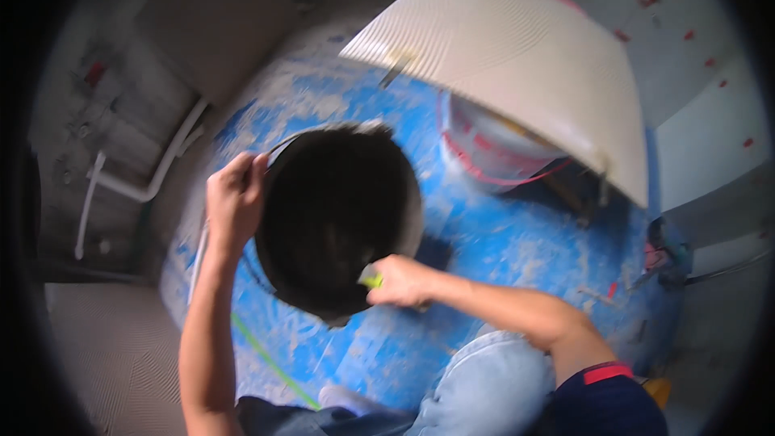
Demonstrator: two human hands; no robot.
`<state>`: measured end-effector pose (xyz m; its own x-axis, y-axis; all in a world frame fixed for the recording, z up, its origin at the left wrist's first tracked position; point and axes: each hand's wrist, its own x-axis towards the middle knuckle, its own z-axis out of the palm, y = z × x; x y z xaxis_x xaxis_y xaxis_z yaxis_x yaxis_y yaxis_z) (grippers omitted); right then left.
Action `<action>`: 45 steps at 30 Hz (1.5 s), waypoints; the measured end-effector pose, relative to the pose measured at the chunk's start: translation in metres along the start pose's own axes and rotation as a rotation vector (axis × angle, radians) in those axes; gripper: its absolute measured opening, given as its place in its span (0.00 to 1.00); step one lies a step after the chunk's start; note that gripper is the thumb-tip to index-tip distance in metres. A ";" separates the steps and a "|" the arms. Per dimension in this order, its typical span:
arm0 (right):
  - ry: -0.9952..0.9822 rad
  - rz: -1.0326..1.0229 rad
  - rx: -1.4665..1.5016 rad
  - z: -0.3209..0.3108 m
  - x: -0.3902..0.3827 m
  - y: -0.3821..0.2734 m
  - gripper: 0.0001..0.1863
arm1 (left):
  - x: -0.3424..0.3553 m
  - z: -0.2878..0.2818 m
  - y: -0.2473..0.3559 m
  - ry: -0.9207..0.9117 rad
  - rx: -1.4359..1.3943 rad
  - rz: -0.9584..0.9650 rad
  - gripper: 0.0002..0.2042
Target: The person picks up a tile from a bucket, places it on a support, and then scoops mortar from a bucket using a trowel to apply it to the back of the tile.
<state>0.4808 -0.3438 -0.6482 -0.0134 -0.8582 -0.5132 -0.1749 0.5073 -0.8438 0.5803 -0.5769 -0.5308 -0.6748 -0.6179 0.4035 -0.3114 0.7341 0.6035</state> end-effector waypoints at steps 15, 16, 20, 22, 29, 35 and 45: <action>1.440 0.002 -0.854 -0.225 -0.203 -0.127 0.22 | 0.007 -0.040 -0.070 0.141 0.028 -0.153 0.16; 1.327 0.177 -0.761 -0.246 -0.205 -0.112 0.22 | 0.006 -0.037 -0.070 0.153 0.038 -0.140 0.15; 1.024 0.411 -0.478 -0.277 -0.191 -0.070 0.13 | 0.006 -0.031 -0.071 0.156 0.074 -0.131 0.15; 1.132 0.268 -0.355 -0.271 -0.194 -0.088 0.11 | 0.004 -0.040 -0.073 0.180 0.094 -0.131 0.15; 0.844 0.009 -0.422 -0.160 -0.216 -0.215 0.13 | 0.018 -0.031 -0.074 0.105 0.076 -0.159 0.17; 0.223 0.283 -1.076 -0.070 -0.074 -0.134 0.20 | 0.017 -0.019 -0.040 0.079 0.057 -0.131 0.16; -0.277 0.810 -1.075 -0.103 0.120 -0.101 0.14 | -0.030 0.011 0.014 0.112 0.010 0.141 0.12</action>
<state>0.3958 -0.5057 -0.6086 -0.3027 -0.2464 -0.9207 -0.8834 0.4352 0.1740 0.5883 -0.5450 -0.5419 -0.6337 -0.5361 0.5577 -0.2263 0.8179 0.5291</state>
